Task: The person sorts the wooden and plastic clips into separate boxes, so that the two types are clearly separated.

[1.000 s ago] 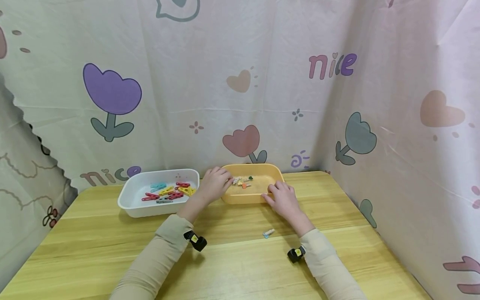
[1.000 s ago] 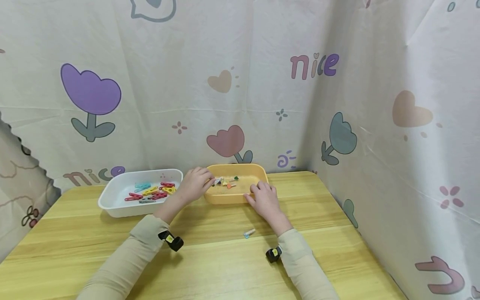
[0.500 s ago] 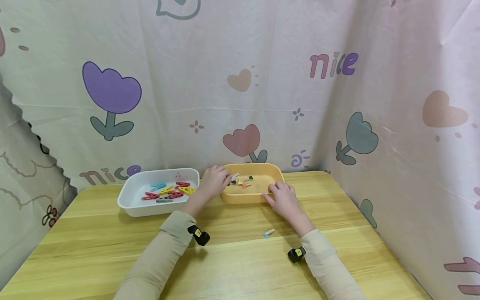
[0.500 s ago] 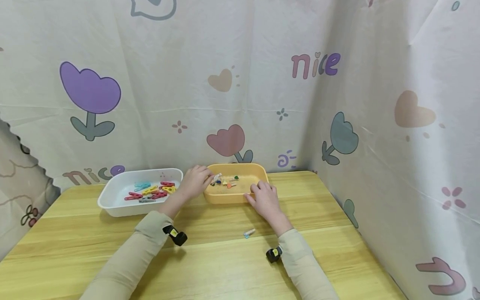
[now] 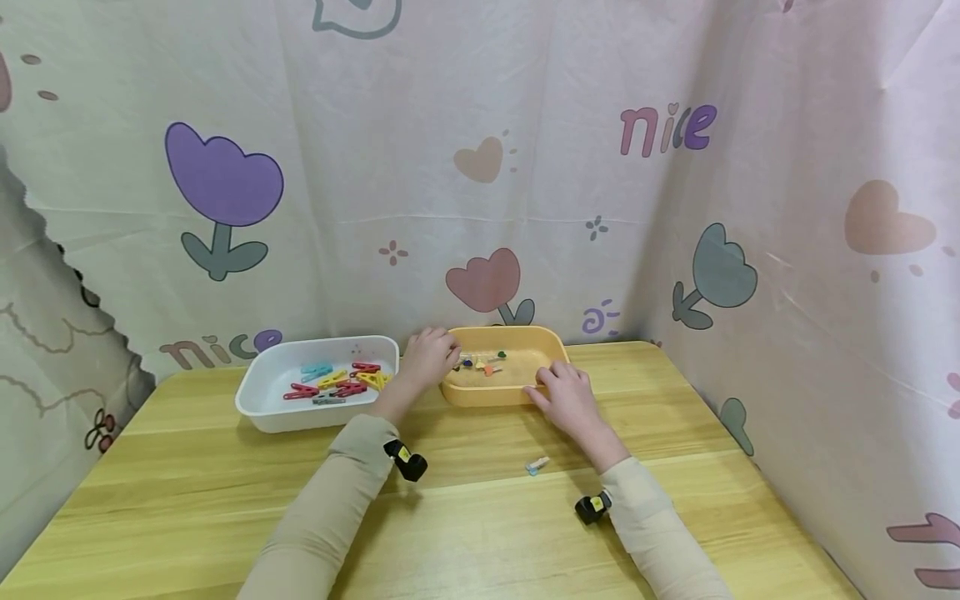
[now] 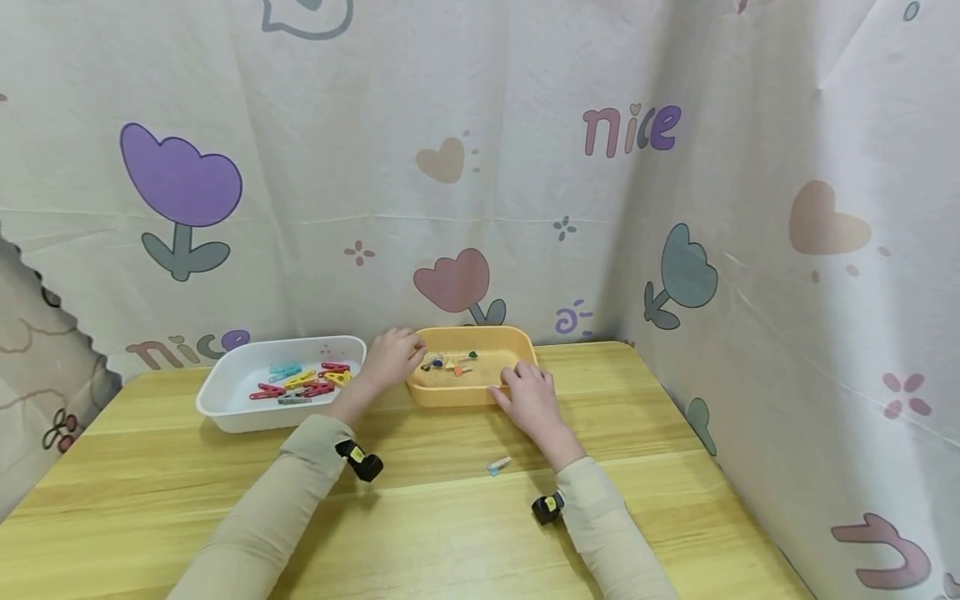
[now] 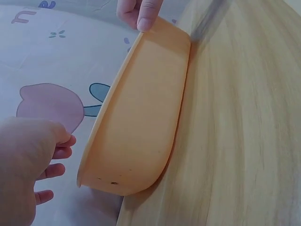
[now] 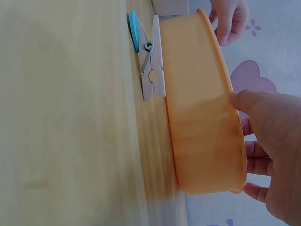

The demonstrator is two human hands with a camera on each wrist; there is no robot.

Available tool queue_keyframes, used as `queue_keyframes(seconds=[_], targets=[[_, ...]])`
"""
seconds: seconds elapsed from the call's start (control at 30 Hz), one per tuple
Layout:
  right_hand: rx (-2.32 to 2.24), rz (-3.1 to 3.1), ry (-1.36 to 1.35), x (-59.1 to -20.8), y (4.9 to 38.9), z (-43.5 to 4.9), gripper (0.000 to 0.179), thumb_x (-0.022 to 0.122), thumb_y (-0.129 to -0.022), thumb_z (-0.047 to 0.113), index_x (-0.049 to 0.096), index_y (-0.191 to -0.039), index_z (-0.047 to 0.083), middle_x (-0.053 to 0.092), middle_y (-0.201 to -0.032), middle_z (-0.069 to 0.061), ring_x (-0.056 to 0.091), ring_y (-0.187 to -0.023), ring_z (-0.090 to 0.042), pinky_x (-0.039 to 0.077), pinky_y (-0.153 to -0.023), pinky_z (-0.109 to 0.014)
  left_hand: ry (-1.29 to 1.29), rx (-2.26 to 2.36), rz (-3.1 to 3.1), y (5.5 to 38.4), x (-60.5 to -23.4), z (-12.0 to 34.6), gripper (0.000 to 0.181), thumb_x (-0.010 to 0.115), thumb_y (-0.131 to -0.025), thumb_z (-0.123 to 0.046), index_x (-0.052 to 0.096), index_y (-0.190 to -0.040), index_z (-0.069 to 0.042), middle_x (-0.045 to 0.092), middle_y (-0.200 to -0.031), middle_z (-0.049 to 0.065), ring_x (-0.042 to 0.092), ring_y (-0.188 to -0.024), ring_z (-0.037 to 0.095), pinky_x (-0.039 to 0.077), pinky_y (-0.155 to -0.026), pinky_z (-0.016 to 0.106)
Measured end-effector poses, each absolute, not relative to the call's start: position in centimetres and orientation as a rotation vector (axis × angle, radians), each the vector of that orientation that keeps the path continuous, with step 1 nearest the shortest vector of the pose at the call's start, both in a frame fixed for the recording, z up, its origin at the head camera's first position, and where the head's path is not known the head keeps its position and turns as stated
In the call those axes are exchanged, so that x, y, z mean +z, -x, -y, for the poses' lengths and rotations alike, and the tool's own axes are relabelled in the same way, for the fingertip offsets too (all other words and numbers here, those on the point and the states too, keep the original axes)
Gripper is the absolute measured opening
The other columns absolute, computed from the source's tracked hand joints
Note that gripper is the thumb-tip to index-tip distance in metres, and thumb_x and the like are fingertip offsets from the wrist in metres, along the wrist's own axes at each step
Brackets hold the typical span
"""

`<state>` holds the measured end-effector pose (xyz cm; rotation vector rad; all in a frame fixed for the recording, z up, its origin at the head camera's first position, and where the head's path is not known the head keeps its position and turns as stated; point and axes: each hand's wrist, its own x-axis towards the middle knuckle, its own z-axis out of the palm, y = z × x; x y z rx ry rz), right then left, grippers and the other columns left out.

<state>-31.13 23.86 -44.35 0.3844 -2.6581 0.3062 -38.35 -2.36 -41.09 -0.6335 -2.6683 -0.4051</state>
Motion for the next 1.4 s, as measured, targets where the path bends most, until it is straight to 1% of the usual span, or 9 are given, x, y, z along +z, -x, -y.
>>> queue_keyframes(seconds=[0.5,0.8,1.13,1.3,1.4], targets=[[0.294,2.668,-0.38,-44.4,31.0,-23.8,0.029,0.063,-0.092,0.044,0.062,-0.093,0.014,0.052,-0.088,-0.002,0.052,-0.085,-0.021,0.043,-0.089,-0.051,0.638,-0.414,2.653,38.3,-41.5,2.5,0.016,0.059,-0.095,-0.025,0.071,-0.098,-0.014,0.07,-0.106,0.003,0.061,-0.101,0.026,0.049,-0.087,0.047],[0.291,2.681,-0.372,-44.4,31.0,-23.8,0.029,0.063,-0.092,0.043,0.061,-0.093,0.014,0.051,-0.089,-0.002,0.052,-0.085,-0.022,0.042,-0.089,-0.051,0.653,-0.384,2.649,37.9,-41.5,2.5,0.018,0.059,-0.096,-0.028,0.071,-0.098,-0.015,0.069,-0.106,0.002,0.06,-0.104,0.025,0.049,-0.089,0.047],[0.287,2.678,-0.365,-44.4,31.0,-23.7,0.029,0.063,-0.092,0.044,0.061,-0.093,0.015,0.051,-0.088,-0.002,0.052,-0.086,-0.022,0.042,-0.09,-0.051,0.716,-0.36,2.582,36.4,-41.4,1.9,0.012,0.064,-0.093,-0.026,0.071,-0.094,-0.017,0.068,-0.105,0.001,0.059,-0.106,0.024,0.047,-0.09,0.048],[0.301,2.679,-0.364,-44.4,31.0,-23.7,0.029,0.063,-0.092,0.043,0.061,-0.093,0.015,0.052,-0.089,-0.002,0.052,-0.086,-0.022,0.041,-0.091,-0.051,0.78,-0.323,2.574,35.5,-41.3,1.5,0.013,0.061,-0.095,-0.027,0.069,-0.093,-0.017,0.067,-0.104,0.001,0.058,-0.106,0.024,0.046,-0.09,0.047],[0.305,2.679,-0.363,-44.4,31.0,-23.8,0.028,0.063,-0.092,0.043,0.061,-0.093,0.015,0.051,-0.088,-0.002,0.052,-0.087,-0.022,0.041,-0.091,-0.052,0.832,-0.291,2.545,34.9,-41.4,1.1,0.012,0.061,-0.094,-0.026,0.069,-0.092,-0.018,0.066,-0.102,0.001,0.059,-0.104,0.024,0.047,-0.088,0.046]])
